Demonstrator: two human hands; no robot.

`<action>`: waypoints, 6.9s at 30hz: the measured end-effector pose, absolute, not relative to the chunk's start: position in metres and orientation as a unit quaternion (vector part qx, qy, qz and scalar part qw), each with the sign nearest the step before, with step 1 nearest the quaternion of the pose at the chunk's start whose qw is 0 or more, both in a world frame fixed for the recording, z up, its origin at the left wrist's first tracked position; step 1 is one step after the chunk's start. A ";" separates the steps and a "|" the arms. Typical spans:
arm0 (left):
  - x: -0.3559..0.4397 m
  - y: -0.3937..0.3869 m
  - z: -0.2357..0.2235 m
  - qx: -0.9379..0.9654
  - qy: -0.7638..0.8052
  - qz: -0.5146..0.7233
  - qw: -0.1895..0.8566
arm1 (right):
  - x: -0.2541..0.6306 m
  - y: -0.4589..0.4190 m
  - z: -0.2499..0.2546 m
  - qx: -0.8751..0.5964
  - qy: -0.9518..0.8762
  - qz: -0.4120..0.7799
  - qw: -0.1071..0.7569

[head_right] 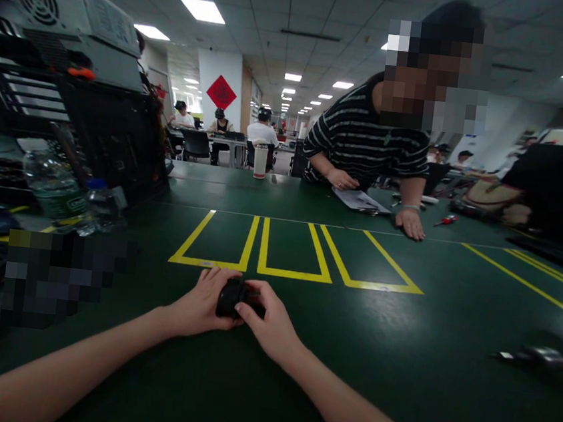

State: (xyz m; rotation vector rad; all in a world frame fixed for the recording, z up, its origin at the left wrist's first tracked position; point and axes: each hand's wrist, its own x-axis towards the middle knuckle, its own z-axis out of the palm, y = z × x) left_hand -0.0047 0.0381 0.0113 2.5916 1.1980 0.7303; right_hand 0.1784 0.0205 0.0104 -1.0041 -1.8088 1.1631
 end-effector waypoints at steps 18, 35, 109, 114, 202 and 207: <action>-0.005 0.038 0.010 0.878 0.403 0.247 0.076 | 0.179 0.019 0.010 -0.384 -0.728 0.428 0.373; -0.006 0.038 0.009 0.880 0.403 0.241 0.073 | 0.179 0.020 0.009 -0.384 -0.743 0.402 0.373; -0.006 0.038 0.010 0.880 0.404 0.238 0.073 | 0.179 0.019 0.008 -0.364 -0.730 0.443 0.372; -0.006 0.038 0.010 0.880 0.407 0.234 0.072 | 0.178 0.021 0.009 -0.384 -0.724 0.436 0.372; -0.005 0.041 0.011 0.883 0.396 0.233 0.098 | 0.181 0.024 0.007 -0.373 -0.730 0.433 0.374; -0.006 0.041 0.009 0.883 0.396 0.234 0.095 | 0.182 0.022 0.008 -0.351 -0.756 0.401 0.380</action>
